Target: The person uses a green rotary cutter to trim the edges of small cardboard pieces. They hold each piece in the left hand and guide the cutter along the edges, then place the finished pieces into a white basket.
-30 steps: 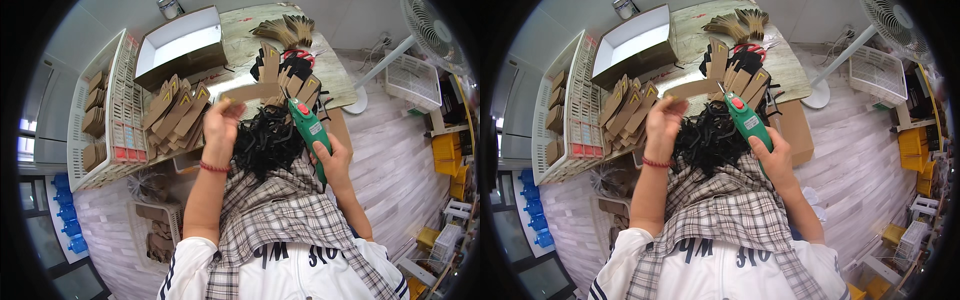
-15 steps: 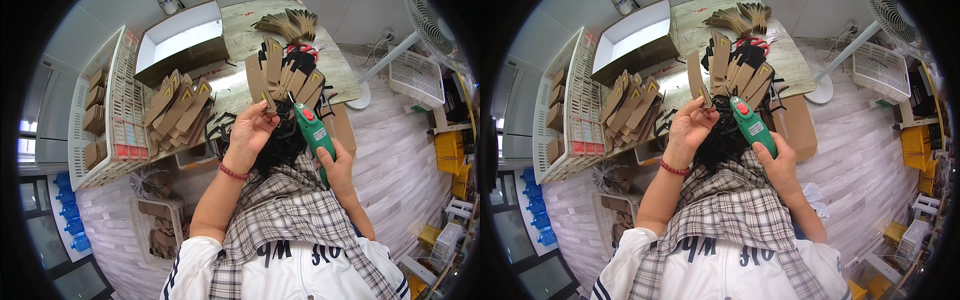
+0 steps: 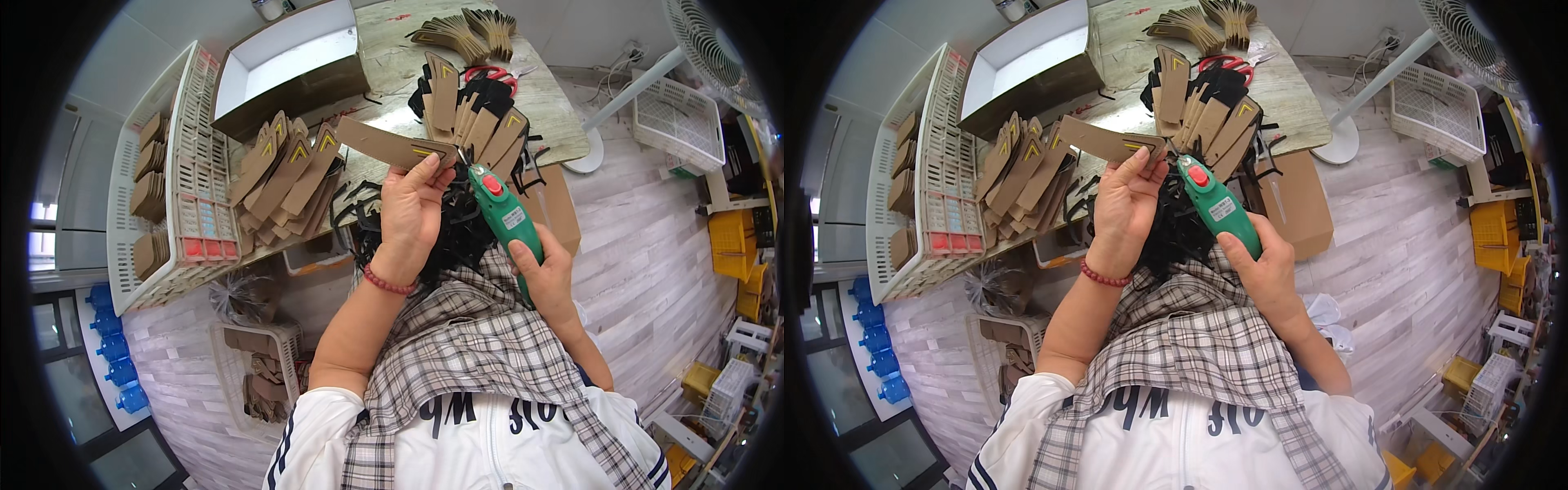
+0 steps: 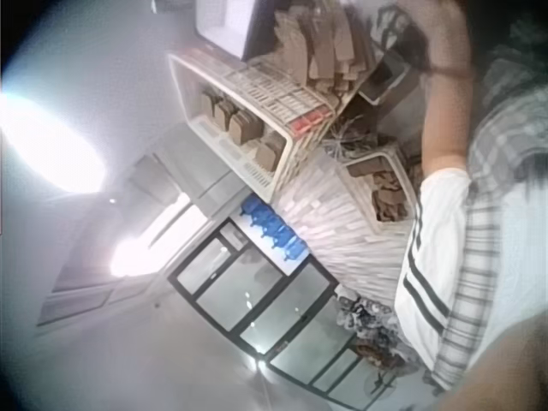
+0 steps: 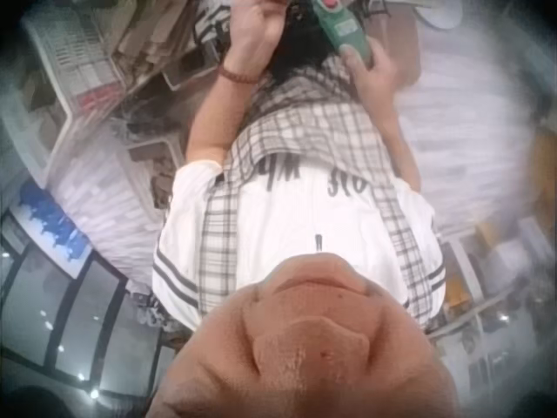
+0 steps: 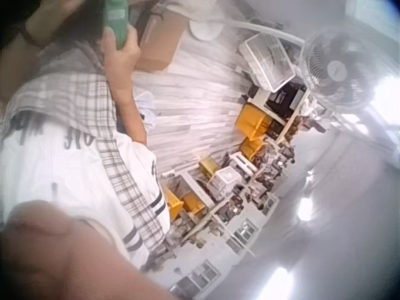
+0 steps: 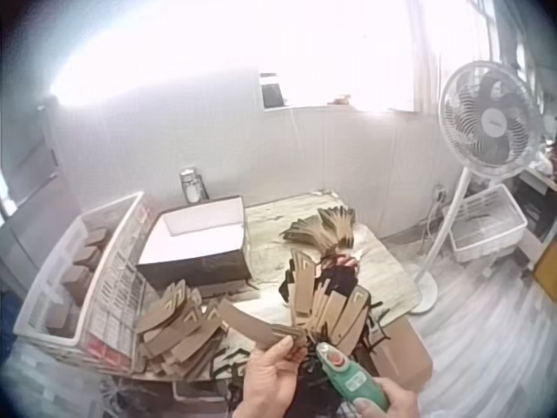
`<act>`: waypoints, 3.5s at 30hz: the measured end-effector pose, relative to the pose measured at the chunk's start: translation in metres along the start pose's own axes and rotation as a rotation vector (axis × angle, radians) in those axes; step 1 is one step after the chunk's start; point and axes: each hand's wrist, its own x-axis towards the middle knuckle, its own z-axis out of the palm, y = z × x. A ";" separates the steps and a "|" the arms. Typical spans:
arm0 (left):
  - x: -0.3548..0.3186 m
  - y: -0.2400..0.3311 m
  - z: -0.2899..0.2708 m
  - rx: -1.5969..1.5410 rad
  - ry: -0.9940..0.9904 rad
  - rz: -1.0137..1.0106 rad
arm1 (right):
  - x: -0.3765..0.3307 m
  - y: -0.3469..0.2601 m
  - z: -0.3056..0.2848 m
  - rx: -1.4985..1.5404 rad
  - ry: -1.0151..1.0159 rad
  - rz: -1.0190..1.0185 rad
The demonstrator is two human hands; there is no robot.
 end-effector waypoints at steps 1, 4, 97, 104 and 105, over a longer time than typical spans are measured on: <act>-0.001 -0.001 0.001 -0.004 0.000 -0.002 | 0.000 0.000 0.000 -0.002 -0.001 0.005; 0.000 -0.003 0.001 -0.011 0.007 -0.004 | 0.000 -0.001 0.001 0.001 -0.003 0.010; 0.096 0.009 0.010 0.475 0.036 0.250 | 0.034 -0.008 -0.007 0.049 0.102 0.081; 0.042 0.000 0.012 0.126 0.141 0.213 | 0.024 0.000 0.008 -0.004 0.040 0.001; 0.040 0.000 0.014 0.123 0.135 0.221 | 0.023 0.000 0.007 -0.006 0.037 -0.009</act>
